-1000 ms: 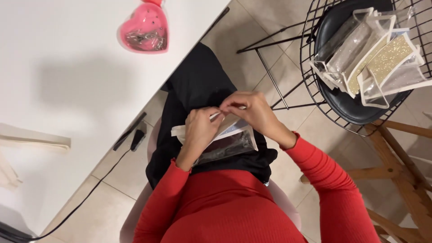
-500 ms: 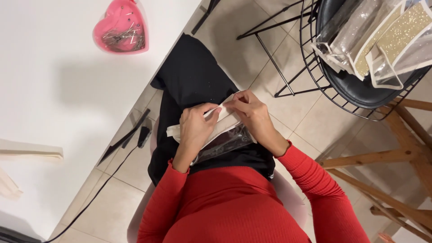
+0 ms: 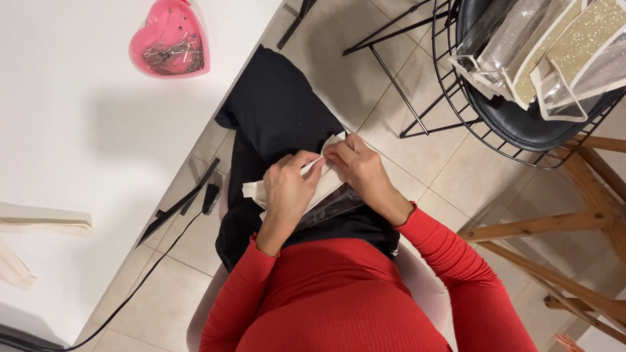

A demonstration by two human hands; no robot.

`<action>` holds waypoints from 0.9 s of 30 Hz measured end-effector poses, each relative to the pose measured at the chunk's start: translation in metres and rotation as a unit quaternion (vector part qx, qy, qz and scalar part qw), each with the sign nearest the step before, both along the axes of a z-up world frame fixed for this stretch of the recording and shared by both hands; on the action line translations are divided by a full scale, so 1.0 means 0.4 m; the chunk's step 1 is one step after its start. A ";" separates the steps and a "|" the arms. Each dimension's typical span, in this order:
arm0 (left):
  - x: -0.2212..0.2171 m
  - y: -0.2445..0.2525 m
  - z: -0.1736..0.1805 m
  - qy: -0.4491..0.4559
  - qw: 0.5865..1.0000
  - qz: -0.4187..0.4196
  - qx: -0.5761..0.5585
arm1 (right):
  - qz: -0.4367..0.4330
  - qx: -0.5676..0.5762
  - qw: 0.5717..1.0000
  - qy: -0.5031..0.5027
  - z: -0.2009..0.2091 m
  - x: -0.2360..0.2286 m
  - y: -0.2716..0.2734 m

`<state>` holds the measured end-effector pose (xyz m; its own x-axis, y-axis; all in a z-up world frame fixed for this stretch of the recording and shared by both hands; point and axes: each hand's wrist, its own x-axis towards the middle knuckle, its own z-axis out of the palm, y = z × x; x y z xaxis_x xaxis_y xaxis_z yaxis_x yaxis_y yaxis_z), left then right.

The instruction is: The person cuts a strip of white fabric using gold-handled scissors, then places it on a clear pouch with a blue glittery panel. They retrieve a heart-shaped pin container and use pins to secure the fabric strip to the pouch edges.

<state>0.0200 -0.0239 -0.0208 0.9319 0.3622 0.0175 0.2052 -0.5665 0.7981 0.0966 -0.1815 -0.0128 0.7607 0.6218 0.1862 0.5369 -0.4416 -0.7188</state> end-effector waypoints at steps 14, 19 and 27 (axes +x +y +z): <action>0.007 0.049 0.010 0.028 0.982 -0.047 -0.181 | -0.018 0.040 0.998 0.043 -0.006 0.015 -0.014; 0.010 0.052 0.011 0.056 0.975 -0.047 -0.210 | 0.005 0.026 0.999 0.017 -0.013 0.007 -0.012; 0.005 0.056 -0.014 0.048 0.977 -0.052 -0.199 | 0.015 0.031 0.999 -0.022 -0.044 0.002 -0.012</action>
<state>0.0219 -0.0015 -0.0264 0.9544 0.2260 -0.1953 0.2483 -0.2366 0.9394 0.0972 -0.1864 -0.0306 0.7316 0.6310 0.2581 0.5818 -0.3805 -0.7189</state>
